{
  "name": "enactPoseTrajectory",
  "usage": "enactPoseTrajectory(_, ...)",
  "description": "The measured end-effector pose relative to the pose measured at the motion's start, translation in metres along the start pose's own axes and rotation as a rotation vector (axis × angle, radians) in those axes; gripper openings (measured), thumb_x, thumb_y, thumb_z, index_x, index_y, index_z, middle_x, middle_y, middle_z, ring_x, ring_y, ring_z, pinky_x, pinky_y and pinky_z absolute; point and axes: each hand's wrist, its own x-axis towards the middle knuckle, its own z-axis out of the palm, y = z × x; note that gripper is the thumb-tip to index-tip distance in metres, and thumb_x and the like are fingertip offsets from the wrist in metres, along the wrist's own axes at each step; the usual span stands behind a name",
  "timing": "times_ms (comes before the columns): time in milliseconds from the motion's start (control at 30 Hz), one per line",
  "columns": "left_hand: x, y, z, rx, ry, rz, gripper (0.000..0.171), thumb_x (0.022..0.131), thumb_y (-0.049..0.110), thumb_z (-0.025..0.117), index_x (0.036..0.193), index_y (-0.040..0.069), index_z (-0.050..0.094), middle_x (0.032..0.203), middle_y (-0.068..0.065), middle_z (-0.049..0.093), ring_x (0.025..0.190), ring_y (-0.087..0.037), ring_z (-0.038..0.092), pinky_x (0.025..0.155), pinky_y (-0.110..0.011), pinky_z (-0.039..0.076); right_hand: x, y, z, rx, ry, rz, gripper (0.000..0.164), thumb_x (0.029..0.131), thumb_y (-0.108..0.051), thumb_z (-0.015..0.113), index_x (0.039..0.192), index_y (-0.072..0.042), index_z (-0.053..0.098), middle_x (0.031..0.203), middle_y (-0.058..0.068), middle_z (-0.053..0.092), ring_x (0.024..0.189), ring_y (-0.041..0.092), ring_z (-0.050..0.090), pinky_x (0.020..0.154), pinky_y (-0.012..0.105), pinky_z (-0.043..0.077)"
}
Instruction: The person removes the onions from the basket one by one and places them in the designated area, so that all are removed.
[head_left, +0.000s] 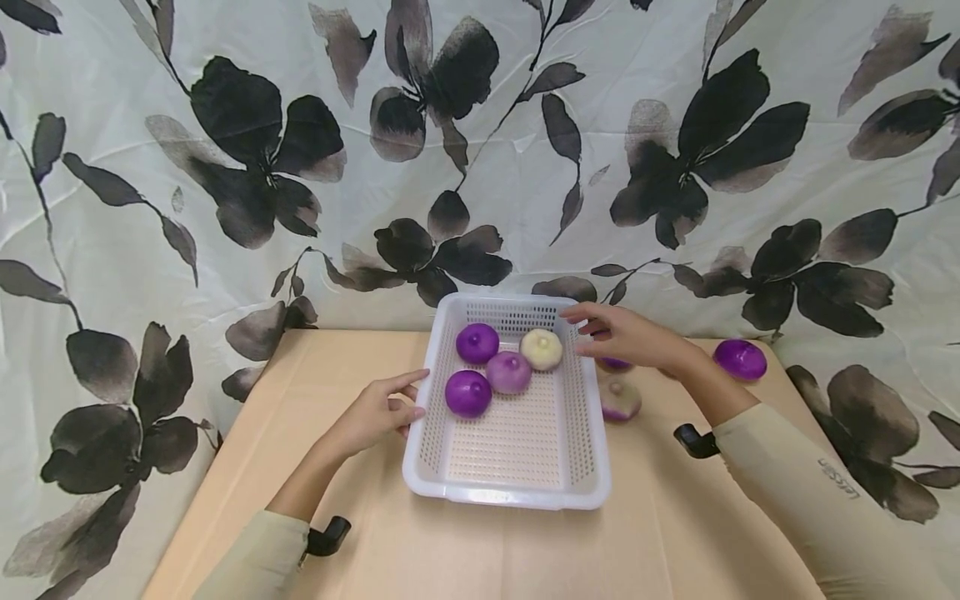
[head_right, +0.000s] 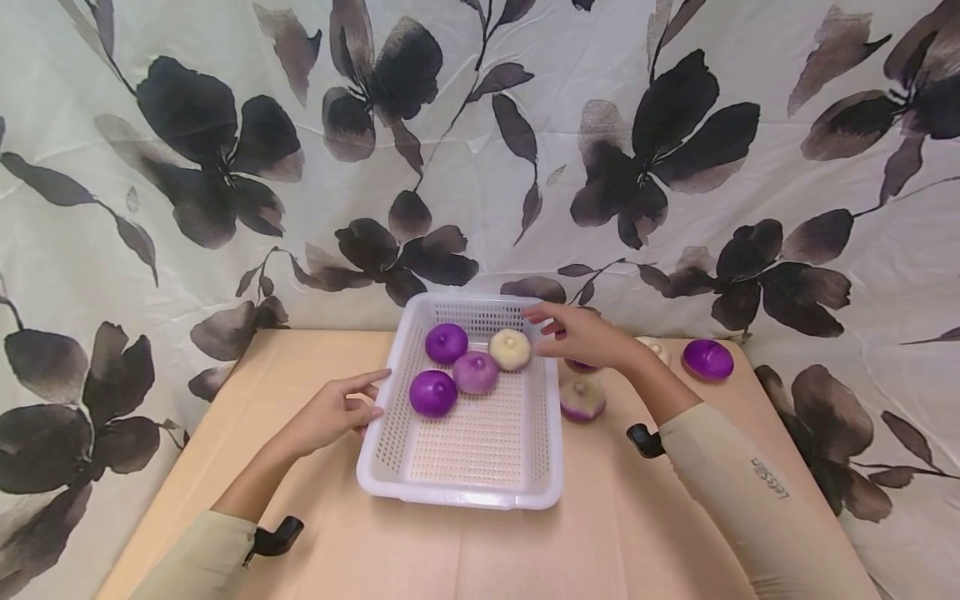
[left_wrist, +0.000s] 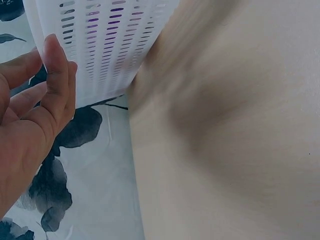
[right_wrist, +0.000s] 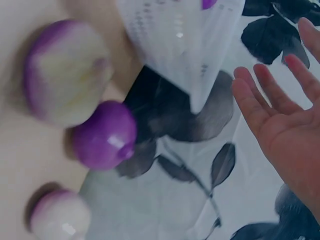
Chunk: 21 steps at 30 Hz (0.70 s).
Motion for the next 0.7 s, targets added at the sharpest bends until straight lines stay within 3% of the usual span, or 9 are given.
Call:
enactPoseTrajectory(133, 0.001, 0.001, 0.0, 0.001, -0.007, -0.001, 0.064, 0.096, -0.004, 0.065, 0.154, -0.007, 0.04, 0.113, -0.029, 0.059, 0.075, -0.017, 0.068, 0.064, -0.039, 0.065, 0.02, -0.013, 0.003, -0.056, -0.033, -0.078, 0.059, 0.096, -0.01, 0.073, 0.149, -0.002, 0.049, 0.152, 0.022, 0.051, 0.133, 0.046, 0.055, 0.111, 0.059, 0.048)
enactPoseTrajectory(233, 0.001, 0.001, -0.001, 0.002, -0.009, 0.002, 0.064, 0.095, -0.004, 0.066, 0.154, -0.007, 0.04, 0.113, -0.029, 0.059, 0.075, -0.017, 0.068, 0.063, -0.036, 0.064, 0.033, -0.022, 0.006, -0.051, -0.048, -0.103, 0.059, 0.095, -0.012, 0.075, 0.149, -0.003, 0.052, 0.151, 0.018, 0.053, 0.134, 0.043, 0.056, 0.112, 0.058, 0.048)
enactPoseTrajectory(467, 0.003, 0.0, 0.0, 0.004, -0.001, 0.003, 0.064, 0.096, -0.004, 0.066, 0.154, -0.007, 0.04, 0.113, -0.028, 0.059, 0.075, -0.015, 0.068, 0.064, -0.037, 0.064, 0.066, -0.04, 0.023, -0.083, -0.129, -0.128, 0.06, 0.094, -0.014, 0.076, 0.148, -0.003, 0.053, 0.151, 0.016, 0.054, 0.135, 0.039, 0.056, 0.113, 0.055, 0.048)
enactPoseTrajectory(700, 0.005, 0.0, 0.002, -0.001, 0.002, 0.0, 0.064, 0.095, -0.005, 0.065, 0.154, -0.007, 0.04, 0.113, -0.028, 0.059, 0.074, -0.015, 0.068, 0.064, -0.038, 0.064, 0.095, -0.046, 0.05, -0.13, -0.262, -0.112, 0.063, 0.092, -0.014, 0.078, 0.149, -0.008, 0.052, 0.152, 0.012, 0.055, 0.137, 0.039, 0.055, 0.114, 0.053, 0.048)
